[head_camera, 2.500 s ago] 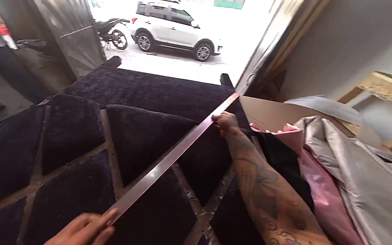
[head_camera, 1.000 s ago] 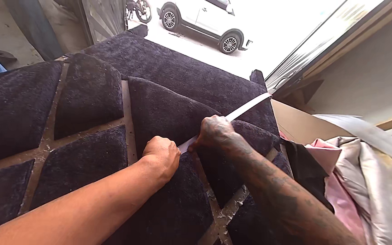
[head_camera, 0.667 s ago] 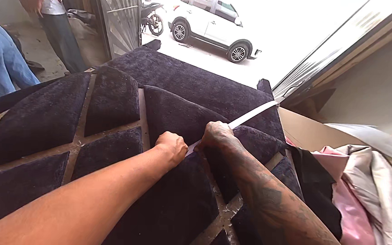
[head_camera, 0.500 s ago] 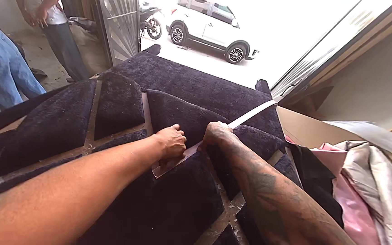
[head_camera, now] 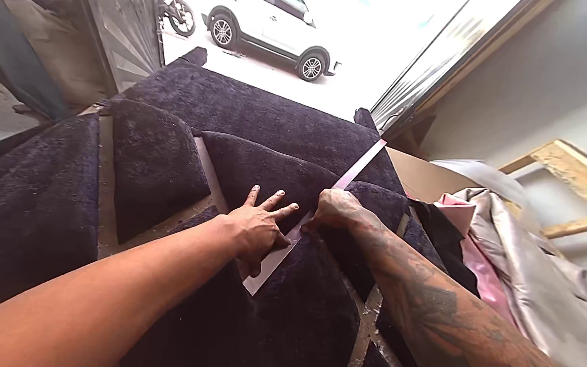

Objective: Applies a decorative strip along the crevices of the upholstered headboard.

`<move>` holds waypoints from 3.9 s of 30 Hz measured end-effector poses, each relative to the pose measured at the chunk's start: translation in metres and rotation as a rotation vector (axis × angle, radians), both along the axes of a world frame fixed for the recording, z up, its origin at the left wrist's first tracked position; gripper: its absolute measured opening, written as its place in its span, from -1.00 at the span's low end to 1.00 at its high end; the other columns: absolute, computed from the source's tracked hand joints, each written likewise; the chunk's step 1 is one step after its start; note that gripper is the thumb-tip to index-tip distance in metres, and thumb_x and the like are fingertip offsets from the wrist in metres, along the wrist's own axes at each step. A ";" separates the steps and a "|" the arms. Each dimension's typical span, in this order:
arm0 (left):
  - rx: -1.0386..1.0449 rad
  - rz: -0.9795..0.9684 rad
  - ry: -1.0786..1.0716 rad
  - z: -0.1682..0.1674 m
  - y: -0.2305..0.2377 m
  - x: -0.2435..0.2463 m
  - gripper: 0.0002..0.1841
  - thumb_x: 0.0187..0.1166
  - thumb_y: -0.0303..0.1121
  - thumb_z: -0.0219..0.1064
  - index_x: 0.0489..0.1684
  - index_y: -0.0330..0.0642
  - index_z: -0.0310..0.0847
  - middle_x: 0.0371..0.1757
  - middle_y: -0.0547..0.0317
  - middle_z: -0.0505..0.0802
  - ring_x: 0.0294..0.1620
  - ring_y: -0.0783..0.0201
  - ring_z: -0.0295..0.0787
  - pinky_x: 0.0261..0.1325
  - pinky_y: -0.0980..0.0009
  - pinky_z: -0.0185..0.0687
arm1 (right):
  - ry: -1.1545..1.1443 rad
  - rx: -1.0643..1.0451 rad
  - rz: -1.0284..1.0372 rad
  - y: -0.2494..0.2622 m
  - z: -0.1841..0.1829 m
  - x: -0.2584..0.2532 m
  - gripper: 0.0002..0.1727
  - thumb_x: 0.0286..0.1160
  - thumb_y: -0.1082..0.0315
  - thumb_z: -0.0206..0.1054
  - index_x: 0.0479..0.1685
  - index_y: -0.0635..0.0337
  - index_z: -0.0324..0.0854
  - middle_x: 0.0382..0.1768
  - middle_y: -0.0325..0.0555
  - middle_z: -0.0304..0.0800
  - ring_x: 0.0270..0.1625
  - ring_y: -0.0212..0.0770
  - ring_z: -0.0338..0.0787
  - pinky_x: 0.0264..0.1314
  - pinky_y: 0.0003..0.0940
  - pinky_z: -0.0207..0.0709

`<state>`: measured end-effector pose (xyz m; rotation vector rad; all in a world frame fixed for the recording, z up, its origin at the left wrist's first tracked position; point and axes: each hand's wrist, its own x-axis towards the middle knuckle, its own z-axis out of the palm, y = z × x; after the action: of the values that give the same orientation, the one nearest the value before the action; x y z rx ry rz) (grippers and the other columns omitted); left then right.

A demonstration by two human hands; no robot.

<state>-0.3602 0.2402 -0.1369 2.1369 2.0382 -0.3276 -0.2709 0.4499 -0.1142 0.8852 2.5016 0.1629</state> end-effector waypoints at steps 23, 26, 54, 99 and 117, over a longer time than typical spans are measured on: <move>-0.061 0.044 -0.114 -0.007 -0.003 -0.004 -0.20 0.01 0.29 0.67 0.48 0.84 0.56 0.98 0.49 -0.35 0.94 -0.15 -0.77 0.71 -0.57 -0.78 | 0.289 0.174 0.112 0.147 -0.012 -0.006 -0.53 0.54 -0.09 0.34 0.18 0.06 0.79 0.06 0.23 0.85 0.22 0.37 0.77 0.18 0.50 0.55; -0.023 0.045 -0.113 -0.012 -0.006 -0.004 -0.22 0.01 0.25 0.67 0.46 0.84 0.58 0.98 0.49 -0.33 0.94 -0.13 -0.75 0.72 -0.55 -0.78 | 0.361 0.130 -0.310 0.206 -0.032 -0.019 -0.31 0.61 -0.23 0.21 -0.05 0.37 0.73 0.08 0.50 0.75 0.26 0.50 0.71 0.13 0.60 0.46; 0.109 0.010 -0.107 -0.018 -0.008 -0.005 -0.40 0.11 0.20 0.58 0.32 0.73 0.74 0.99 0.42 -0.23 0.96 -0.15 -0.61 0.76 -0.53 -0.65 | 0.218 0.162 -0.278 0.233 -0.061 -0.048 -0.28 0.83 -0.07 -0.19 -0.22 0.46 0.64 0.03 0.60 0.72 0.24 0.57 0.70 0.04 0.60 0.43; 0.145 -0.020 -0.015 -0.025 -0.010 0.015 -0.59 0.65 -0.06 0.06 0.29 0.68 0.76 0.65 0.75 0.59 0.94 -0.16 -0.12 0.72 -0.61 -0.64 | -0.374 0.178 0.139 0.134 0.003 -0.087 -0.15 -0.33 -0.45 0.73 -0.40 0.22 0.72 -0.28 0.14 0.78 -0.12 0.22 0.81 -0.20 0.41 0.57; -0.069 -0.047 -0.025 -0.003 -0.005 0.015 -0.29 -0.04 0.35 0.61 0.31 0.62 0.76 0.80 0.85 0.33 0.97 -0.12 -0.49 0.70 -0.57 -0.83 | -0.325 0.160 0.145 0.143 -0.003 -0.080 -0.17 -0.29 -0.45 0.73 -0.59 0.26 0.69 -0.48 0.13 0.73 -0.27 0.14 0.79 -0.21 0.28 0.55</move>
<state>-0.3453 0.2353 -0.1398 2.1399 1.9368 -0.3696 -0.3513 0.5930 -0.1167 0.6752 2.2670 0.5191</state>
